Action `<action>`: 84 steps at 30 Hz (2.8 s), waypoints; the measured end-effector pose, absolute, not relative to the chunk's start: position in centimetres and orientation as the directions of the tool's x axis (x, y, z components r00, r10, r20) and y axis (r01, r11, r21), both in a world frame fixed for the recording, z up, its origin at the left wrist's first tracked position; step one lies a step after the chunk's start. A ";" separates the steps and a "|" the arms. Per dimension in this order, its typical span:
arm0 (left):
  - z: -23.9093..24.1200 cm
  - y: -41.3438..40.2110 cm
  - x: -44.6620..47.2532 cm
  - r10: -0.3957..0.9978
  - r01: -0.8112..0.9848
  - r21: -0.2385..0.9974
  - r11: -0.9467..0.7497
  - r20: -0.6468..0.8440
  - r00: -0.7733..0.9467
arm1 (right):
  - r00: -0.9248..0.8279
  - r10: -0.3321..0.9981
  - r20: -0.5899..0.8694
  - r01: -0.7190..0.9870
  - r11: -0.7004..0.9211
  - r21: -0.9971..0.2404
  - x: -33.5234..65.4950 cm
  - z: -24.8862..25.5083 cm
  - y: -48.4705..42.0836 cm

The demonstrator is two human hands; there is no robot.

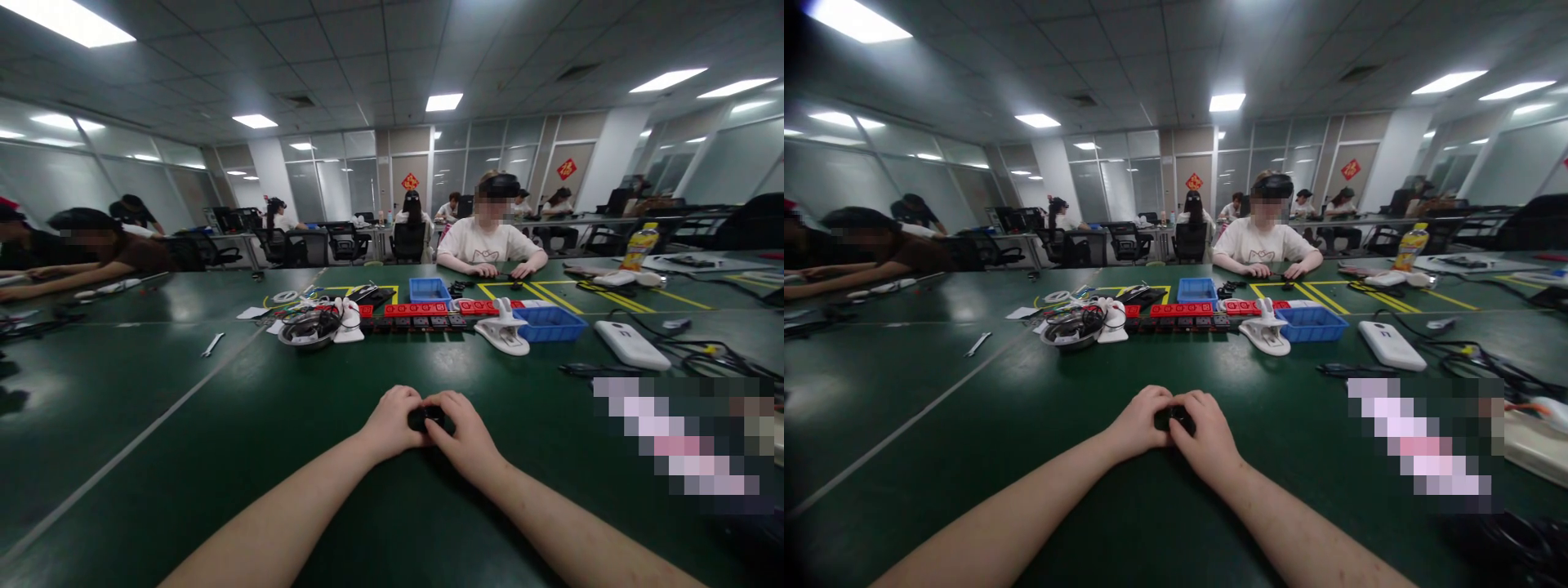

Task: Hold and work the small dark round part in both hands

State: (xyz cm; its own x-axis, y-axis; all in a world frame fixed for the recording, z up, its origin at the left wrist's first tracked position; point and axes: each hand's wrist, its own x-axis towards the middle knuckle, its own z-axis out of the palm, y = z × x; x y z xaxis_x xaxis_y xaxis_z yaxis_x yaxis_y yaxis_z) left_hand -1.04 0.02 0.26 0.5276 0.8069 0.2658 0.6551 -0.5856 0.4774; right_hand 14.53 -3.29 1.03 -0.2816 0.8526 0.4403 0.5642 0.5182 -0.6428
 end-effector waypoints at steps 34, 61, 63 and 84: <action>0.7 -2.7 0.6 0.861 0.792 0.342 -0.507 0.244 0.446 | -0.198 0.886 0.420 0.700 0.428 -0.572 14.7 0.0 -2.8; 0.4 -1.6 -0.2 0.809 0.699 0.411 -0.586 0.244 0.534 | -0.239 0.798 0.553 0.590 0.572 -0.570 14.8 0.9 -3.8; 0.3 -2.0 0.1 0.826 0.727 0.393 -0.563 0.266 0.496 | -0.211 0.828 0.519 0.623 0.523 -0.581 14.8 0.6 -3.5; 1.2 -1.0 -0.8 0.741 0.602 0.468 -0.646 0.198 0.641 | -0.378 0.764 0.524 0.550 0.640 -0.536 14.9 1.5 -3.9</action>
State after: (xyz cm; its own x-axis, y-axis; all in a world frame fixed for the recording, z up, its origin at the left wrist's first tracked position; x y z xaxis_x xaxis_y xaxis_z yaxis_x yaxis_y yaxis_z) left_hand -0.82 -0.97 1.19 0.6414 0.7412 0.1980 0.6024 -0.6464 0.4683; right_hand 14.88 -3.95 1.50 -0.3775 0.7636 0.5238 0.5502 0.6399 -0.5364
